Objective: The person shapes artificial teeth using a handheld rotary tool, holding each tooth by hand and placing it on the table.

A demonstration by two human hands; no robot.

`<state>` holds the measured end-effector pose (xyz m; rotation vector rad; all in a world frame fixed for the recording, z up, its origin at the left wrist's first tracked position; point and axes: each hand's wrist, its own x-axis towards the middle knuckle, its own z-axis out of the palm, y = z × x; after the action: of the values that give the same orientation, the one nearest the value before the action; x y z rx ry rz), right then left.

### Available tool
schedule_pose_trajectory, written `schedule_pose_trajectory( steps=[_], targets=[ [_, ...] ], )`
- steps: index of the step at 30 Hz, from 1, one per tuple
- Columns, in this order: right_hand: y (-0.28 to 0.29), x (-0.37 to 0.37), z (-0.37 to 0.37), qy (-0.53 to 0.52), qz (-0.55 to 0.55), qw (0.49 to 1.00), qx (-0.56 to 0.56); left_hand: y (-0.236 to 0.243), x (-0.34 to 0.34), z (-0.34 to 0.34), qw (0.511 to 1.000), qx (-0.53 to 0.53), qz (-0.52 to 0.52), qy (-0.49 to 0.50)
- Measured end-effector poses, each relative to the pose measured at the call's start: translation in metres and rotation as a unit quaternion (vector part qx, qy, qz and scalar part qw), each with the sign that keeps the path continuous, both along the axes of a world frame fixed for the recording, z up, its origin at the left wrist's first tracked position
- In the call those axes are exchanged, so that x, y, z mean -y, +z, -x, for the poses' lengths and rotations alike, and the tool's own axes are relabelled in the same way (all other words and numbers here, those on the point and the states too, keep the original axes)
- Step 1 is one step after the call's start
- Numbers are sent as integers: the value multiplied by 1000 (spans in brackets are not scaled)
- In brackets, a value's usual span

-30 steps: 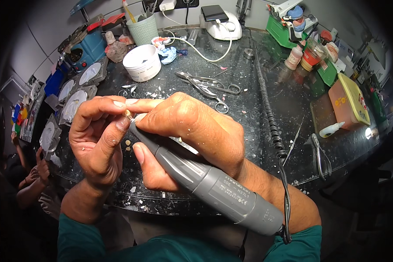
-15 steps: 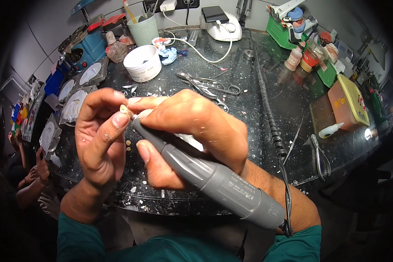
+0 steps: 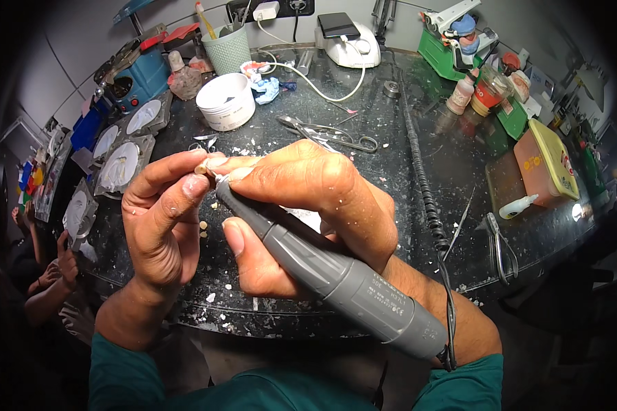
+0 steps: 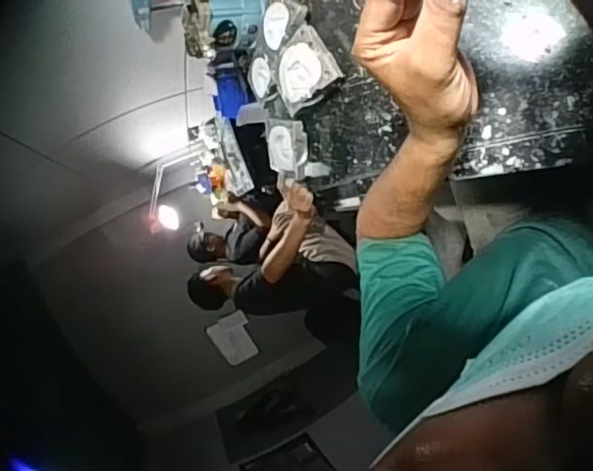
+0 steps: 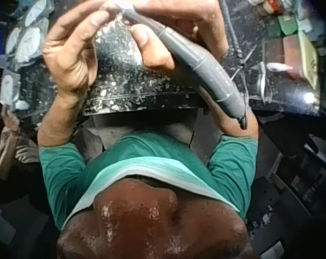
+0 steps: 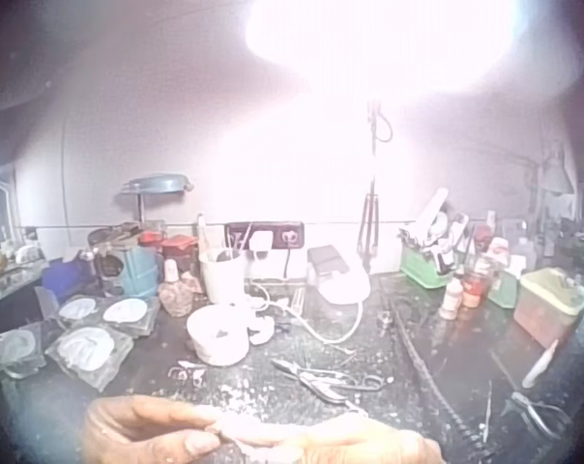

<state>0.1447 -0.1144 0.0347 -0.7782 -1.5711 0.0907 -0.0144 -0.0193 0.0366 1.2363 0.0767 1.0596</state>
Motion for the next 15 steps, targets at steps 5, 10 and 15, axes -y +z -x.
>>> schedule_pose_trajectory(
  steps=[5,10,15],
  targets=[
    [0,0,2,2,1,1000,7,-3,-4,0,1000,8,11,-14],
    [0,-1,3,8,-9,1000,1,-3,-4,3,1000,-16,-2,-19],
    [4,1,2,-2,7,1000,25,1,-1,4,995,-7,90,-50]
  ],
)
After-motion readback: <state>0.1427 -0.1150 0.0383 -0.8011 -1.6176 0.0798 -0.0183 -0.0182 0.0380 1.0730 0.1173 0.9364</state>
